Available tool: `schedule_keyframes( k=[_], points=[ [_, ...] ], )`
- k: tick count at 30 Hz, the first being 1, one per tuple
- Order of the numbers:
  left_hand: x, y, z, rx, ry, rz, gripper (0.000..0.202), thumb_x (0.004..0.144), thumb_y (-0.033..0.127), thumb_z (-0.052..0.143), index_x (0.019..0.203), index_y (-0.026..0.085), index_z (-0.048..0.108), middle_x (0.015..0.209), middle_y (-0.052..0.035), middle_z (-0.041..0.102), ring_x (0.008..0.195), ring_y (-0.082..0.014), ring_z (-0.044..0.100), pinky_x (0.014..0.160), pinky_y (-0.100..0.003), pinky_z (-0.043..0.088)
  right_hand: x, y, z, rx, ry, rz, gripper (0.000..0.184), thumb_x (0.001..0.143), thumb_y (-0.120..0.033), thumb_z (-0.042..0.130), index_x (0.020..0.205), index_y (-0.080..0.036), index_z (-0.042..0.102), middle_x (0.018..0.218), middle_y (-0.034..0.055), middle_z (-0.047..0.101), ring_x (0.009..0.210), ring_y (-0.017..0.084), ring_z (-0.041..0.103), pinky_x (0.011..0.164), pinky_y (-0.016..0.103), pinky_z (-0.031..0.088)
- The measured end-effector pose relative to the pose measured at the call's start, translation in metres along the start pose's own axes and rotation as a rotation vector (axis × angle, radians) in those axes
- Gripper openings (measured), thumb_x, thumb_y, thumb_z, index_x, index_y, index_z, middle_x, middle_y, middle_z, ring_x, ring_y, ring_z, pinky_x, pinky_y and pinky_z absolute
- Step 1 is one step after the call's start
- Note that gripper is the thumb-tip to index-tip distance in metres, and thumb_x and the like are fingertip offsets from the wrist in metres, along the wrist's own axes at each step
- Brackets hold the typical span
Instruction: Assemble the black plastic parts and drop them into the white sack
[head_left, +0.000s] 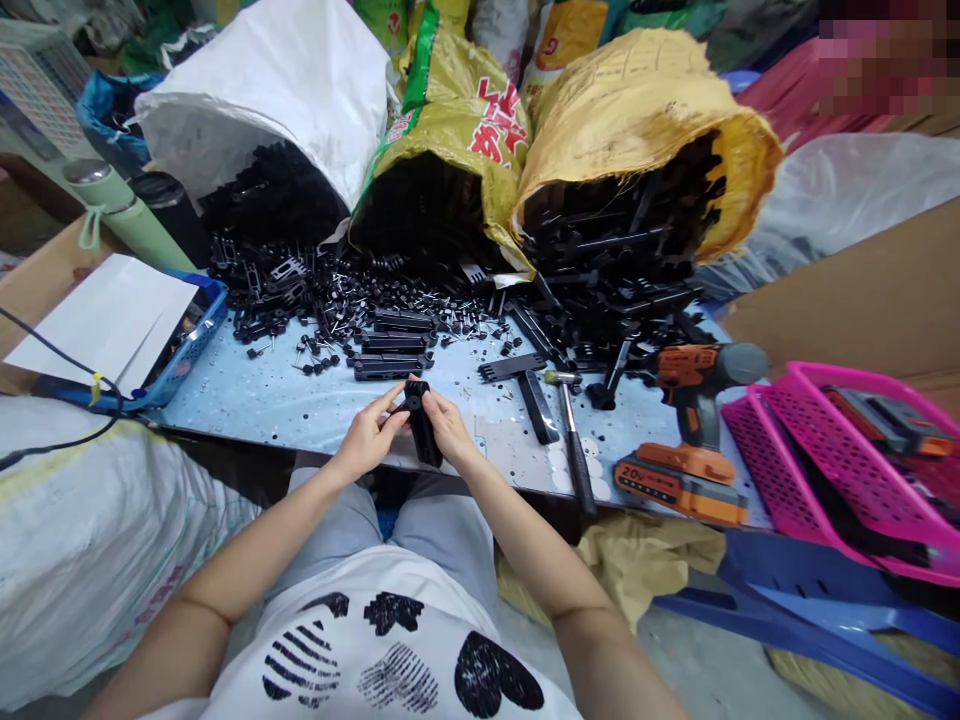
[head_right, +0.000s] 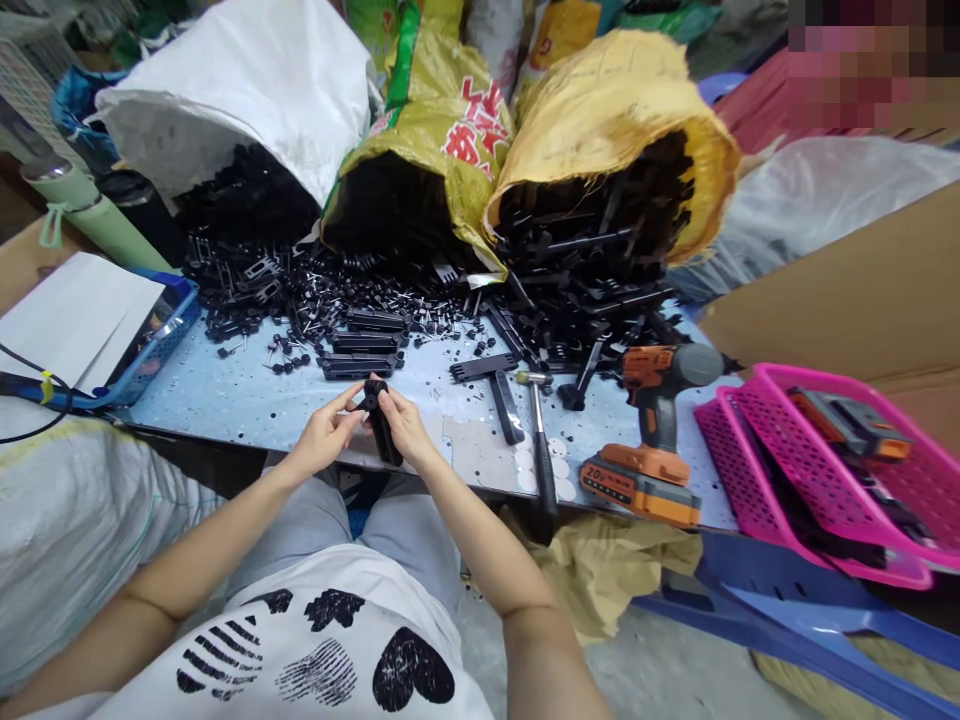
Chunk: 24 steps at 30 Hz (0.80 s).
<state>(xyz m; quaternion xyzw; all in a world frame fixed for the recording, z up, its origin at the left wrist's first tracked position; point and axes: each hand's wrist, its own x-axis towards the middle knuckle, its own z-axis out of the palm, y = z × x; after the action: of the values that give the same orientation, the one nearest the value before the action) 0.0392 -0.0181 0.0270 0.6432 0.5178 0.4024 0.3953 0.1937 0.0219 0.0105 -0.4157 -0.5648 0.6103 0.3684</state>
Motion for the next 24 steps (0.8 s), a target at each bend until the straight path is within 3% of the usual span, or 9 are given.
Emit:
schedule_keyframes(
  k=[4, 7, 10, 14, 17, 20, 24],
  points=[
    [-0.003, 0.003, -0.003, 0.311, 0.069, 0.132, 0.036, 0.093, 0.029, 0.043, 0.126, 0.020, 0.056, 0.096, -0.0087, 0.060, 0.089, -0.0187, 0.060, 0.078, -0.031, 0.050, -0.006, -0.003, -0.019, -0.239, -0.066, -0.160, 0.058, 0.087, -0.052, 0.048, 0.137, -0.023, 0.045, 0.095, 0.0044, 0.065, 0.060, 0.011, 0.057, 0.062, 0.027, 0.054],
    [-0.009, 0.006, 0.000, 0.439, 0.092, 0.200, 0.038, 0.094, 0.028, 0.039, 0.129, 0.022, 0.053, 0.093, -0.0079, 0.059, 0.088, -0.0183, 0.060, 0.076, -0.029, 0.051, -0.008, -0.010, -0.032, -0.456, -0.111, -0.294, 0.051, 0.089, -0.046, 0.050, 0.134, -0.022, 0.050, 0.105, 0.0066, 0.063, 0.074, 0.012, 0.060, 0.073, 0.029, 0.053],
    [-0.012, 0.006, 0.006, 0.507, 0.124, 0.236, 0.039, 0.095, 0.028, 0.037, 0.132, 0.023, 0.050, 0.091, -0.0074, 0.060, 0.084, -0.0166, 0.060, 0.071, -0.025, 0.051, -0.009, -0.019, -0.040, -0.590, -0.086, -0.404, 0.048, 0.091, -0.043, 0.047, 0.135, -0.022, 0.048, 0.103, 0.0071, 0.064, 0.088, 0.016, 0.061, 0.083, 0.031, 0.050],
    [-0.008, 0.004, 0.005, 0.538, 0.120, 0.252, 0.038, 0.095, 0.030, 0.037, 0.130, 0.021, 0.052, 0.095, -0.0086, 0.061, 0.085, -0.0168, 0.061, 0.070, -0.025, 0.051, -0.009, -0.032, -0.044, -0.779, -0.155, -0.439, 0.053, 0.089, -0.045, 0.050, 0.136, -0.020, 0.047, 0.094, 0.0080, 0.065, 0.083, 0.018, 0.061, 0.078, 0.031, 0.050],
    [0.000, 0.004, -0.004, 0.465, 0.119, 0.297, 0.038, 0.096, 0.029, 0.037, 0.130, 0.021, 0.052, 0.099, -0.0091, 0.062, 0.091, -0.0171, 0.062, 0.076, -0.027, 0.051, -0.011, -0.037, -0.042, -0.741, -0.092, -0.461, 0.053, 0.088, -0.045, 0.052, 0.136, -0.022, 0.048, 0.094, 0.0070, 0.065, 0.083, 0.017, 0.061, 0.079, 0.031, 0.050],
    [0.006, 0.010, -0.012, 0.429, 0.046, 0.373, 0.037, 0.095, 0.029, 0.039, 0.128, 0.022, 0.053, 0.099, -0.0085, 0.064, 0.092, -0.0172, 0.062, 0.078, -0.028, 0.052, -0.012, -0.039, -0.035, -0.589, -0.005, -0.418, 0.050, 0.089, -0.044, 0.051, 0.136, -0.025, 0.047, 0.099, 0.0050, 0.065, 0.080, 0.015, 0.062, 0.077, 0.030, 0.052],
    [0.008, 0.020, -0.016, 0.424, 0.047, 0.385, 0.040, 0.095, 0.031, 0.039, 0.133, 0.020, 0.048, 0.105, -0.0103, 0.064, 0.098, -0.0198, 0.061, 0.083, -0.032, 0.052, -0.012, -0.043, -0.033, -0.533, -0.014, -0.373, 0.052, 0.089, -0.044, 0.051, 0.138, -0.027, 0.044, 0.113, 0.0053, 0.062, 0.077, 0.013, 0.063, 0.073, 0.030, 0.054]
  ],
)
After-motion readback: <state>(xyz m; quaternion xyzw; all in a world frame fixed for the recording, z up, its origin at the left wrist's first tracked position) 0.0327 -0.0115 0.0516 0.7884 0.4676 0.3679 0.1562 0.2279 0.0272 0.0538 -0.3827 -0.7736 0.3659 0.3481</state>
